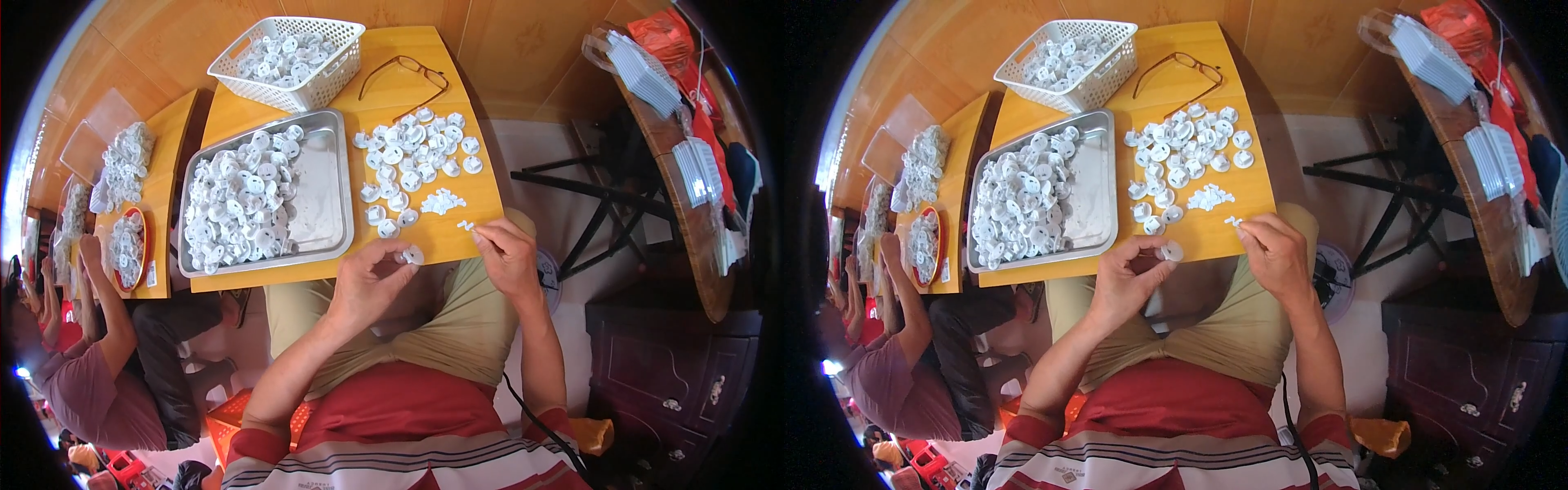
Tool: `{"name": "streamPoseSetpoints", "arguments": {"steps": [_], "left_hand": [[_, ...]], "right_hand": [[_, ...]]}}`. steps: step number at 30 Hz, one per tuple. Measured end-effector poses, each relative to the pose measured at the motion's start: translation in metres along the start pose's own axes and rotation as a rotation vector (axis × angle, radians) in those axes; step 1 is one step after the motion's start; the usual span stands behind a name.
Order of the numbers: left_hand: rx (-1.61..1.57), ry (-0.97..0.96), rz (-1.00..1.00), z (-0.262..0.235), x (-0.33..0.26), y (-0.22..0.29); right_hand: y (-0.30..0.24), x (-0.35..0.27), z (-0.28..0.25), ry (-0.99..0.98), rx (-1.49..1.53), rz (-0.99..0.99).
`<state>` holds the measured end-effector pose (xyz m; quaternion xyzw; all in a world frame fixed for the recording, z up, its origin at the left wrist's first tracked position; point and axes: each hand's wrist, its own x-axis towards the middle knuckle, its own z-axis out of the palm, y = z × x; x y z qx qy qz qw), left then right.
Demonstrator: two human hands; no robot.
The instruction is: The person assembles small white plastic components by hand at a workbench.
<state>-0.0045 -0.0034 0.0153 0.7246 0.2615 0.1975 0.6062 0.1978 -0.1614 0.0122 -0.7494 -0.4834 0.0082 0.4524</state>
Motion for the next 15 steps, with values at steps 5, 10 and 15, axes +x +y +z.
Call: {"name": "streamPoseSetpoints", "arguments": {"steps": [5,10,15], "left_hand": [[0.173,0.034,0.207,-0.007,0.023,0.018],[0.440,0.084,0.426,-0.019,0.057,0.023],[0.736,0.089,0.451,-0.037,0.093,0.028]], "right_hand": [[0.000,-0.003,-0.002,0.034,0.062,0.018],[-0.003,-0.005,-0.002,0.058,0.120,0.071],[-0.003,-0.008,-0.003,0.076,0.130,0.107]]}}
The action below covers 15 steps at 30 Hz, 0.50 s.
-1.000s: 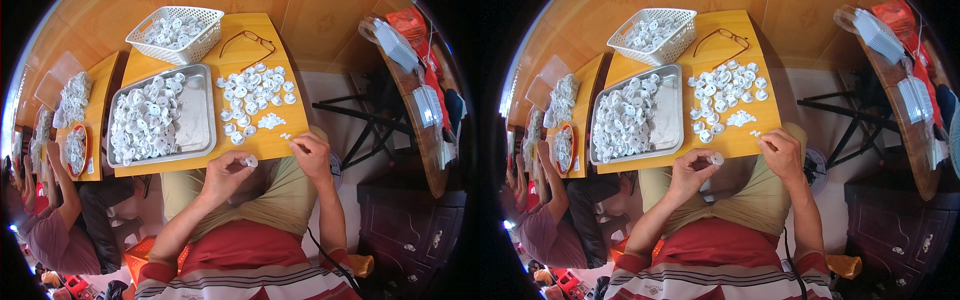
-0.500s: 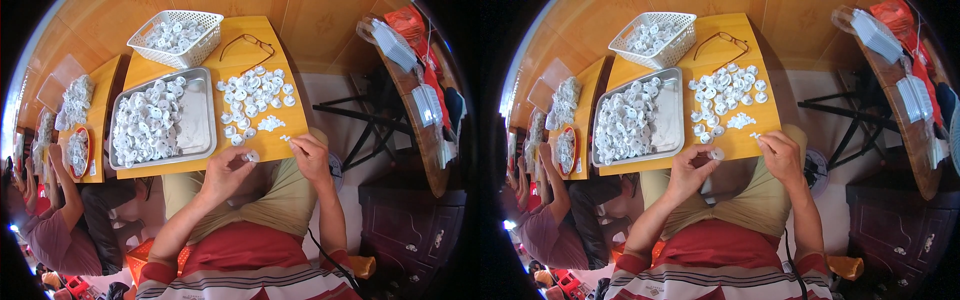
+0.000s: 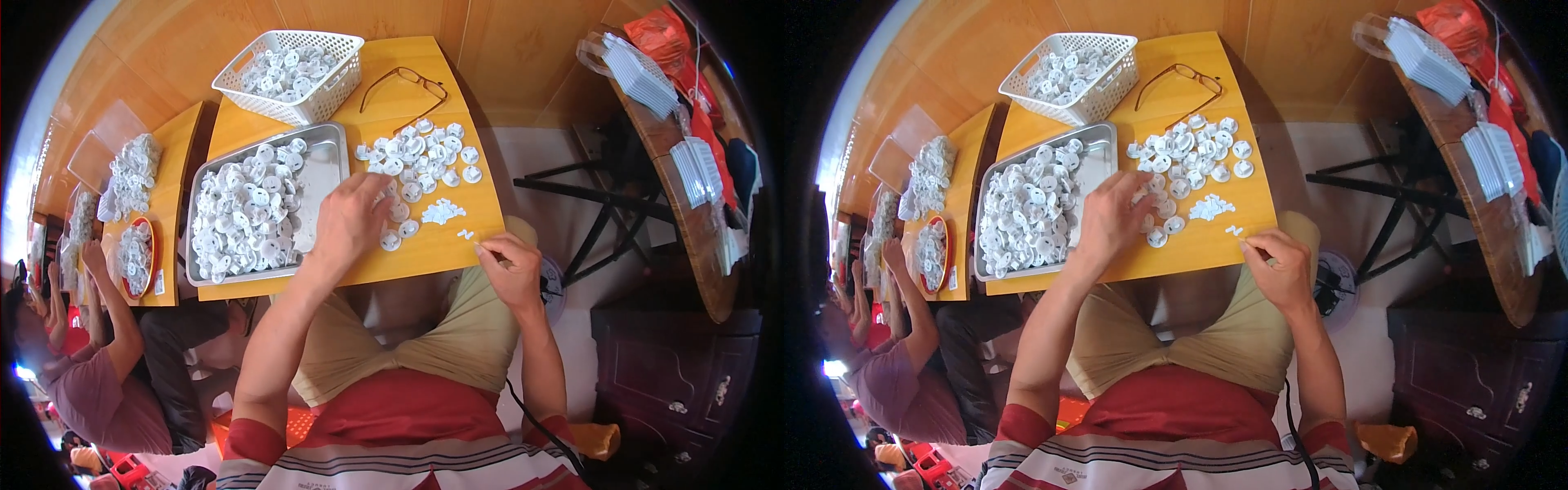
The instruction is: The person assembles small white plastic components by hand at a workbench.
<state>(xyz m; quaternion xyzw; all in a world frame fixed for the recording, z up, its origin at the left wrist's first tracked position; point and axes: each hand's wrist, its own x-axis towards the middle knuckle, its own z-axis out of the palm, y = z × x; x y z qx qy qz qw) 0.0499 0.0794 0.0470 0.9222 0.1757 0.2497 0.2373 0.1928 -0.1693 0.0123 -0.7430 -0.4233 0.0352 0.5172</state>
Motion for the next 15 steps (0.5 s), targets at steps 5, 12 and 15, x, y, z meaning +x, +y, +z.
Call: {"name": "streamPoseSetpoints", "arguments": {"steps": [5,12,15], "left_hand": [[0.079,0.010,0.023,-0.007,0.015,-0.002],[-0.664,-0.134,-0.184,0.012,-0.050,0.055],[-0.916,-0.271,-0.276,0.018,-0.069,0.070]], "right_hand": [[-0.002,-0.001,-0.002,0.004,0.019,-0.018],[-0.027,-0.005,0.002,-0.052,0.091,-0.098],[-0.039,-0.006,0.003,-0.170,0.175,-0.109]]}}
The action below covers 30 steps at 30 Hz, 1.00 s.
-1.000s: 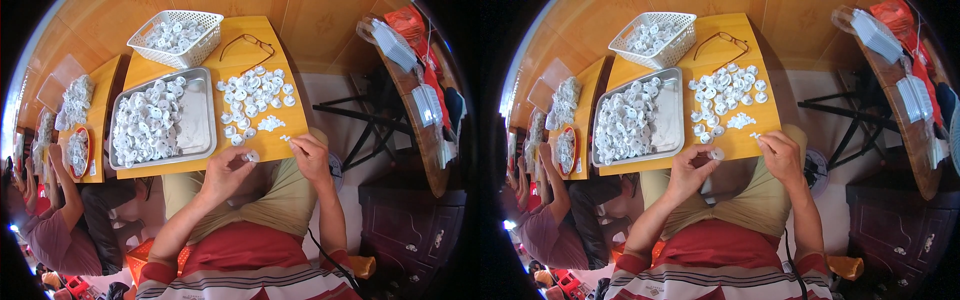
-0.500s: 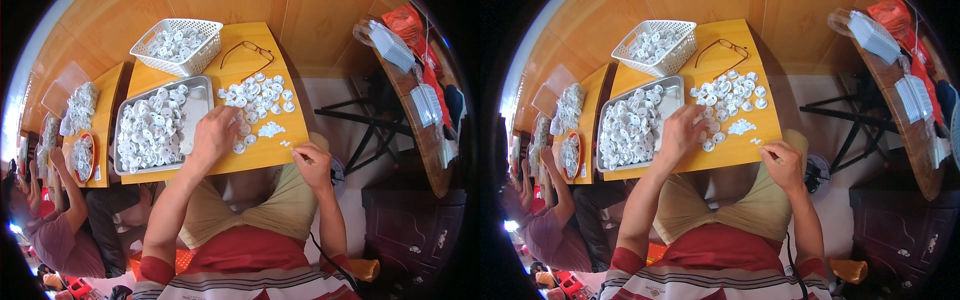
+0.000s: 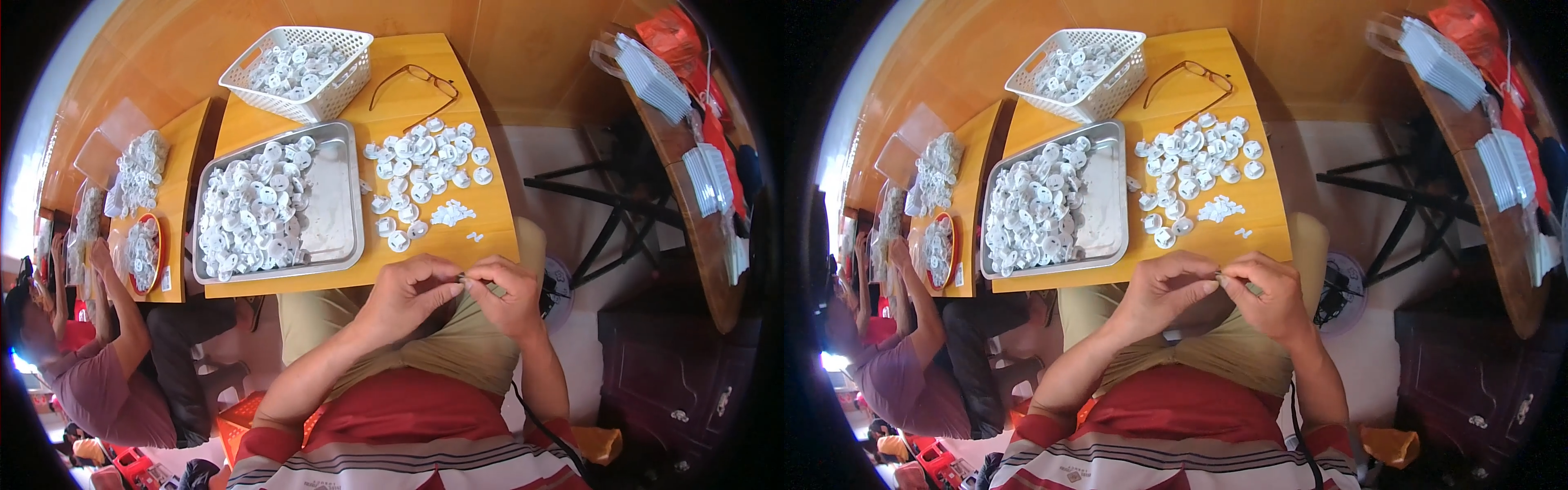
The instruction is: The person assembles small white plastic components by hand at a workbench.
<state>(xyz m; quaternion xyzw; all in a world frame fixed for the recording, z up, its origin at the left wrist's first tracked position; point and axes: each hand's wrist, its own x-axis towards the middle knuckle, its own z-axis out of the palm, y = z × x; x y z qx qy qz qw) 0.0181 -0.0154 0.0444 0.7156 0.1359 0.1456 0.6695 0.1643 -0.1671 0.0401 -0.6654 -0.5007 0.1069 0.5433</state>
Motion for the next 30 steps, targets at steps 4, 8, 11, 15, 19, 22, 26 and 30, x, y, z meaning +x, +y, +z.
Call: {"name": "streamPoseSetpoints", "arguments": {"steps": [4,8,11,15,19,22,26,30], "left_hand": [[-0.071,-0.020,-0.022,-0.003,-0.010,-0.009],[-0.131,-0.037,-0.044,-0.005,-0.019,-0.011],[-0.181,-0.030,-0.045,-0.003,-0.023,-0.008],[-0.266,-0.039,-0.089,-0.003,-0.031,-0.007],[-0.108,-0.025,0.006,-0.008,-0.034,0.002],[0.105,0.031,0.131,-0.023,-0.030,0.007],[0.839,0.290,0.372,-0.088,-0.005,-0.003],[1.379,0.305,0.366,-0.162,0.030,0.010]], "right_hand": [[-0.009,-0.001,0.004,-0.072,-0.010,-0.022],[-0.013,-0.005,0.010,-0.105,0.045,-0.015],[-0.017,-0.010,0.009,-0.129,0.101,0.026],[-0.015,-0.017,0.015,-0.134,0.189,0.041],[-0.015,-0.025,0.028,-0.086,0.342,0.107],[-0.014,-0.033,0.037,0.016,0.418,0.192],[-0.008,-0.035,0.033,0.076,0.415,0.195],[-0.004,-0.040,0.026,0.009,0.337,0.187]]}}
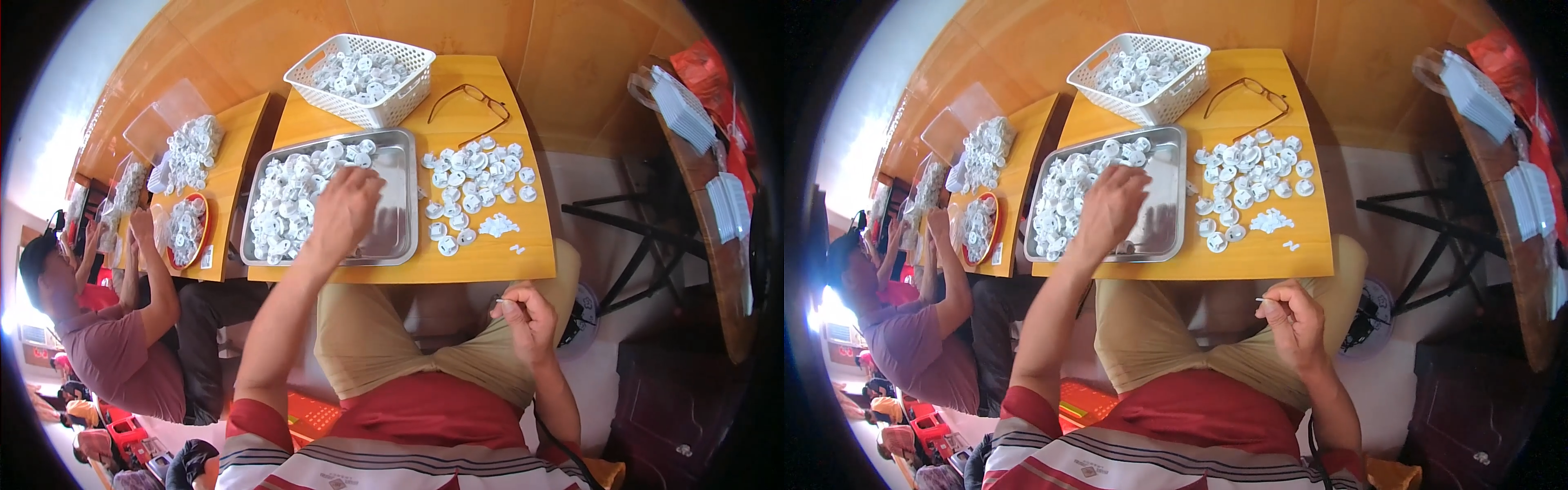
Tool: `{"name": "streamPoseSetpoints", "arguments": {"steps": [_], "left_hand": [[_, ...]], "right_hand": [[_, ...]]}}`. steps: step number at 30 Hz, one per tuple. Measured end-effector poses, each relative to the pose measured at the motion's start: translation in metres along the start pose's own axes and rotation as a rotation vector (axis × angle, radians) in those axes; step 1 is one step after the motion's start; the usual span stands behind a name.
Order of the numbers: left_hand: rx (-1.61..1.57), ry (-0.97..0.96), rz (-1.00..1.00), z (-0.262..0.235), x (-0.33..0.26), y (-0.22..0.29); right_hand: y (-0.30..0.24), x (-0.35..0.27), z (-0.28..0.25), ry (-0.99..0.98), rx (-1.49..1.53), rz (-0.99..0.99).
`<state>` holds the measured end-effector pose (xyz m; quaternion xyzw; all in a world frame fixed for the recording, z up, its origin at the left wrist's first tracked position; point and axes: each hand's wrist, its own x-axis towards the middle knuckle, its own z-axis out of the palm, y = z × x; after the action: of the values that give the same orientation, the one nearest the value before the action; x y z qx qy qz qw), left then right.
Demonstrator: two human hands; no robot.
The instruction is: The person assembles small white plastic components by hand at a workbench.
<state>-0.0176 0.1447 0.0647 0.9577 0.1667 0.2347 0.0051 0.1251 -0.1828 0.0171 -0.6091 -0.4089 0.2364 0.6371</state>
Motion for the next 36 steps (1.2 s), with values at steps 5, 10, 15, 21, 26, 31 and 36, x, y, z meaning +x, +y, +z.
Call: {"name": "streamPoseSetpoints", "arguments": {"steps": [5,10,15,21,26,31,36], "left_hand": [[0.168,-0.208,0.086,0.004,0.022,-0.044],[0.215,-0.338,0.071,0.015,0.029,-0.062],[0.169,-0.351,0.108,0.003,0.036,-0.060],[-0.053,-0.281,-0.032,-0.009,0.027,-0.043],[-0.950,-0.195,-0.428,-0.014,0.008,-0.006],[-1.536,-0.178,-0.636,-0.007,-0.018,0.038],[-1.845,-0.228,-0.822,-0.002,-0.039,0.077]], "right_hand": [[-0.002,-0.002,0.000,-0.009,0.016,0.007],[0.002,-0.003,-0.003,-0.003,0.028,0.015],[0.005,-0.003,-0.004,0.024,0.044,0.027],[0.002,0.002,-0.003,0.022,0.062,0.062],[-0.003,0.005,-0.002,0.045,0.077,0.090],[-0.008,0.014,0.001,0.066,0.017,0.039],[-0.013,0.027,0.004,0.068,-0.057,-0.058]]}}
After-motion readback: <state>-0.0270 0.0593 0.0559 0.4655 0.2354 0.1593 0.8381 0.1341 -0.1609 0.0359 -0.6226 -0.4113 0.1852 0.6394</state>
